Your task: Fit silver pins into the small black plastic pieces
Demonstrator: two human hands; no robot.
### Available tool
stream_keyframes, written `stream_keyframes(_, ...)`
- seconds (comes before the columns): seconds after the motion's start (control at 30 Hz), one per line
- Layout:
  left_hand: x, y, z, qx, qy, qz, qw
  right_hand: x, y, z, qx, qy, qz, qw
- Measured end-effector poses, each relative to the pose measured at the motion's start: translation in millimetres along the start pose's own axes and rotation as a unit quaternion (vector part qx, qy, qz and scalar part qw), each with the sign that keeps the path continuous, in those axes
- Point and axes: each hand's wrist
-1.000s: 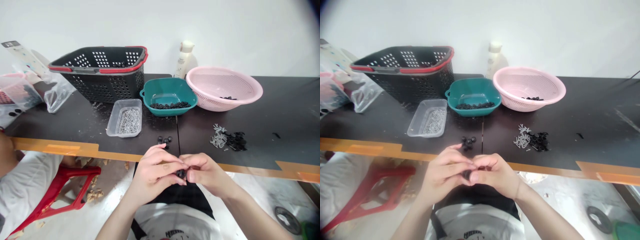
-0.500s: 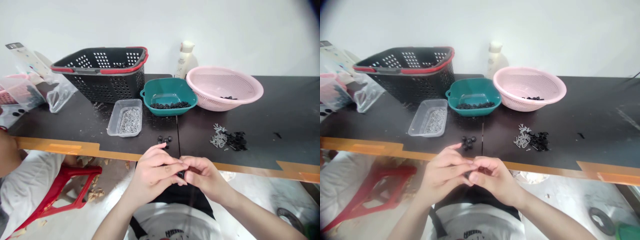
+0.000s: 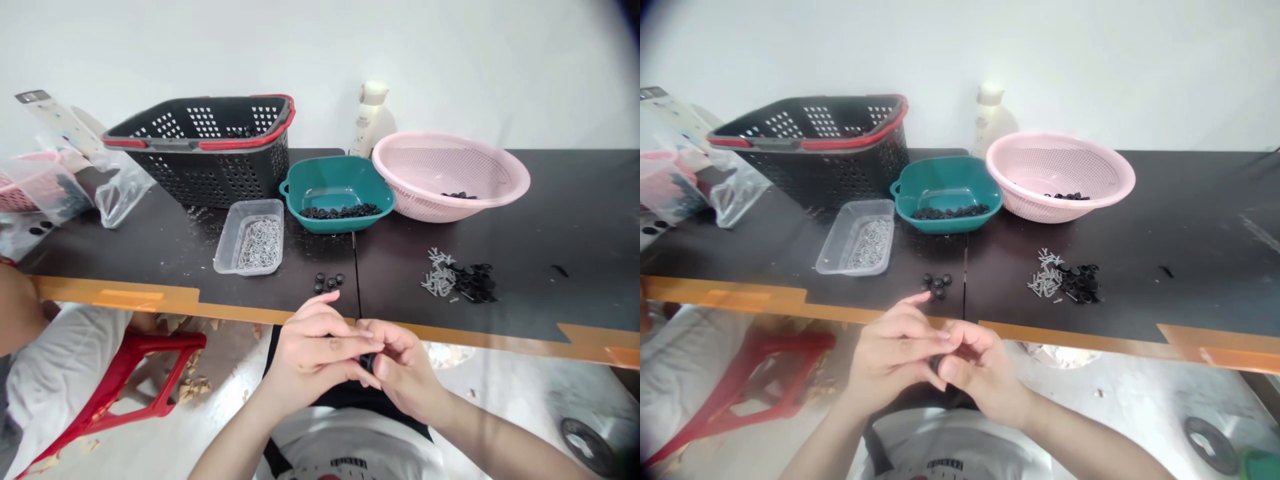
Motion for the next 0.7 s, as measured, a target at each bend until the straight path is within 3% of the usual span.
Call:
stream_keyframes(0.2, -10.4, -2, -3, -0.017, -0.065, 0.047, 0.997, -3, -6, 16, 0.056, 0.087, 0.036, 0.994)
stream_keyframes(0.37, -19.9, 6, 1, -0.011, -0.151, 0.104, 0.983, -19, 0, 30, -0.010, 0.311, 0.027, 0.950)
stream_keyframes(0.5, -25.6, 17, 21, -0.016, -0.268, 0.085, 0.960, -50, 2, 38, -0.050, 0.416, -0.084, 0.904)
stream_keyframes(0.6, -27.6, 26, 37, -0.017, -0.352, 0.072, 0.933, -78, 3, 43, -0.060, 0.446, -0.178, 0.875)
stream_keyframes(0.7, -28.8, 34, 46, -0.041, -0.413, 0.060, 0.908, -98, 6, 45, -0.062, 0.461, -0.234, 0.854)
Point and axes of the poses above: each hand's wrist, its own y-axis away from the middle knuckle, its own x-axis out of the palm, z = x × y, and after that the axes turned 14 degrees about -z, right-handed
